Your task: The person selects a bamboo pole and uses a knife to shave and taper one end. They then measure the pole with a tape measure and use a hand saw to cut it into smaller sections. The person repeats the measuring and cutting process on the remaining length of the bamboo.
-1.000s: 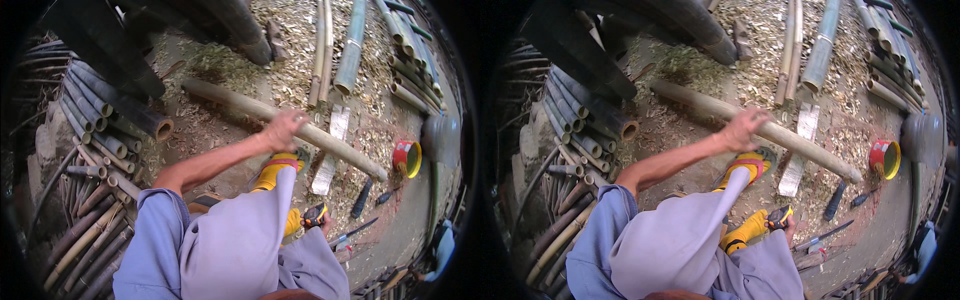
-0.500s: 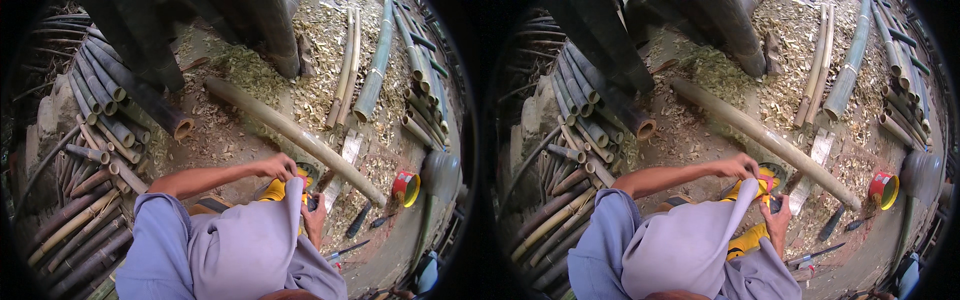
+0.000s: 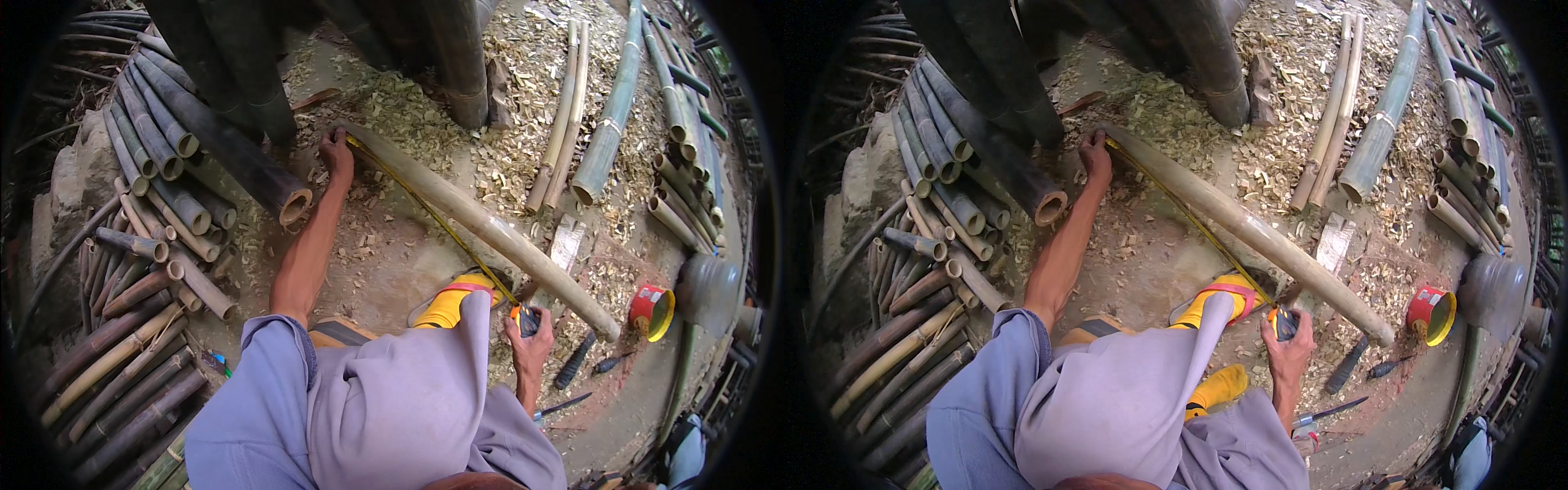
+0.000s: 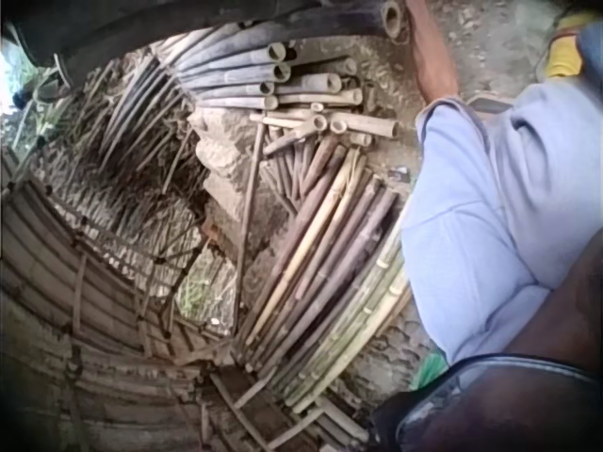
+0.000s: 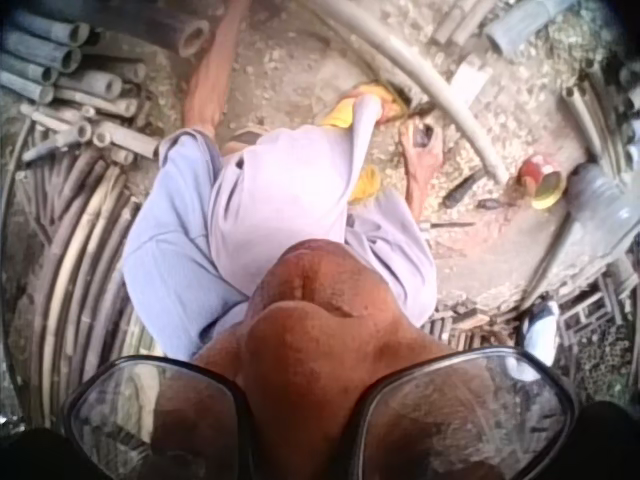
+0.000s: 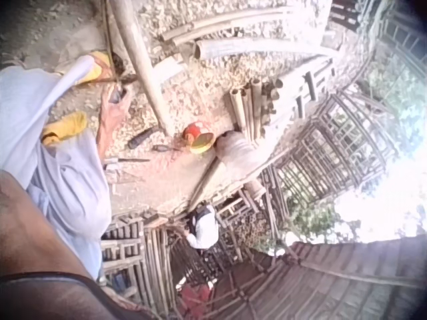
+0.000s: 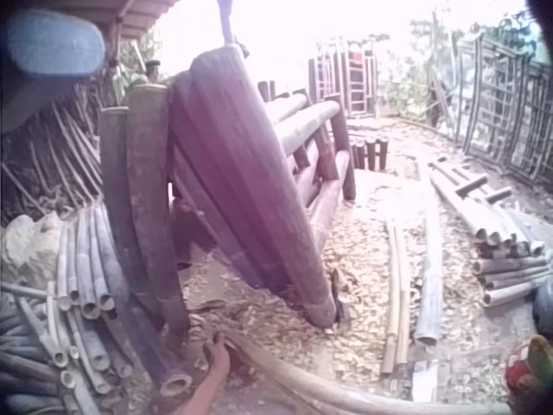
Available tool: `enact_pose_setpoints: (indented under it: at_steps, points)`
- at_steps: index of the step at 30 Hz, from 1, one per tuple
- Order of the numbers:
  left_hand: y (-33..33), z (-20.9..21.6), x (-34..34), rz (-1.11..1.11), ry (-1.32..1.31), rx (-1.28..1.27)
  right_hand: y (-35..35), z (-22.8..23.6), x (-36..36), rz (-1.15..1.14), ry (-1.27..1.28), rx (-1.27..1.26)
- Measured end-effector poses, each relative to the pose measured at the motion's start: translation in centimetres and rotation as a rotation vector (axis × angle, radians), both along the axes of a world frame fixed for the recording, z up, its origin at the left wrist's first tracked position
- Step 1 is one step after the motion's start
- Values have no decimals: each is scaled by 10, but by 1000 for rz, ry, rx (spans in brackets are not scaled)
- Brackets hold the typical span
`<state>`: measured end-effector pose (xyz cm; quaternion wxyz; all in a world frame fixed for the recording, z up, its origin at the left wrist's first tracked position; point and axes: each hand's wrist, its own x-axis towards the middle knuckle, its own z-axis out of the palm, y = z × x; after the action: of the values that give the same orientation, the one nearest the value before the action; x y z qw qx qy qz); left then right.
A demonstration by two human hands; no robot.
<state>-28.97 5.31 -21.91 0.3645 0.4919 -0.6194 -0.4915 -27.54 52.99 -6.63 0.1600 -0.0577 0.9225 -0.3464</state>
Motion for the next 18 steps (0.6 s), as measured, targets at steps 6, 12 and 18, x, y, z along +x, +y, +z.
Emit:
enact_pose_setpoints:
  at_steps: [6, 12, 18]
  points:
    - [-29, 7, -10, 165, -326, -149, -45, -3, -13, 144, 138, -77]
    - [-48, -17, -20, 188, -328, -92, -48, -24, -22, 138, 174, -119]
    - [-65, -52, -8, 145, -354, 2, 13, -26, -39, -102, 341, 36]
